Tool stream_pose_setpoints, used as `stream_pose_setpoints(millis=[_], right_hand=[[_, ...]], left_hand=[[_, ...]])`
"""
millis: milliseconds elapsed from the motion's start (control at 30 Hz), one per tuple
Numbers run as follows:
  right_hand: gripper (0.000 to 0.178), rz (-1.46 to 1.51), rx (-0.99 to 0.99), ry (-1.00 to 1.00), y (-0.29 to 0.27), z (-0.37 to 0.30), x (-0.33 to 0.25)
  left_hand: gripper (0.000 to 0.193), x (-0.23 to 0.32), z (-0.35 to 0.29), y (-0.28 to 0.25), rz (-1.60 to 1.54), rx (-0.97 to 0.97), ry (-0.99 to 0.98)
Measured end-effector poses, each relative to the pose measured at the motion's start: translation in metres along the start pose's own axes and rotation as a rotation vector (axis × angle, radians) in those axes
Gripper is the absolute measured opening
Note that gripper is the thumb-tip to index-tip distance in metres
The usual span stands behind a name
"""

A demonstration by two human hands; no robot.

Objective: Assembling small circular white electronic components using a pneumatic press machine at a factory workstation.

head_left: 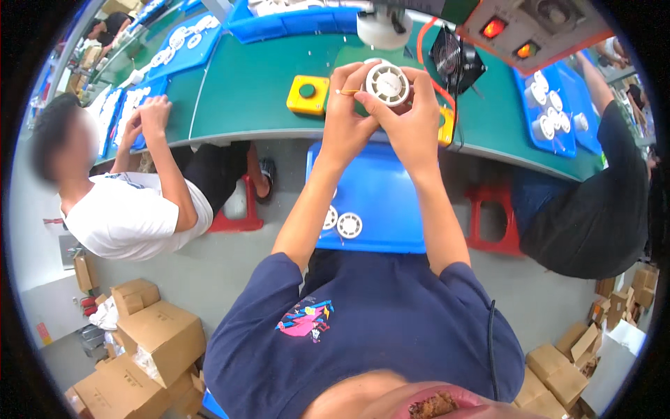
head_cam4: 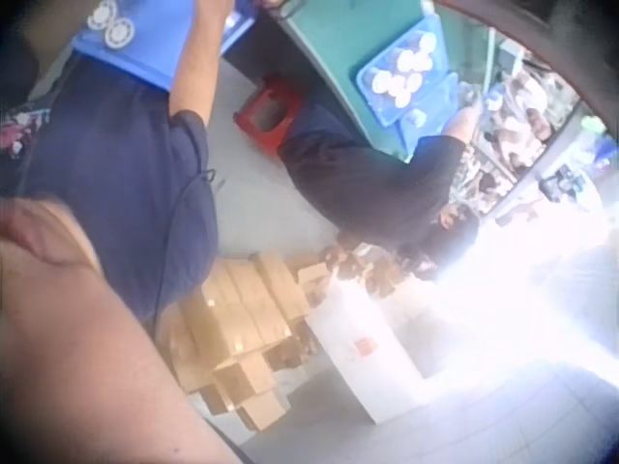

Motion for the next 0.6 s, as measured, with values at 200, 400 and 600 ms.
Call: stream_pose_setpoints(millis=[200, 400, 600], right_hand=[[0.059, -0.176, 0.130, -0.127, 0.011, 0.037, 0.006], [0.059, -0.174, 0.042, -0.080, 0.017, 0.038, 0.011], [0.053, -0.206, -0.001, -0.015, 0.004, 0.046, 0.006]], left_hand=[[0.077, -0.036, 0.027, 0.009, -0.155, 0.132, -0.070], [0.096, -0.036, 0.019, -0.004, -0.076, 0.073, -0.214], [0.063, -0.014, -0.001, -0.020, 0.096, 0.192, -0.223]])
Point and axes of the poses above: each hand's wrist, its own z-axis towards the middle knuckle, its own y-axis out of the palm, x = y × z, the point moved 5 cm from there along z, towards the middle knuckle, and after that the axes turned 13 degrees about -z, right-handed, at the moved point
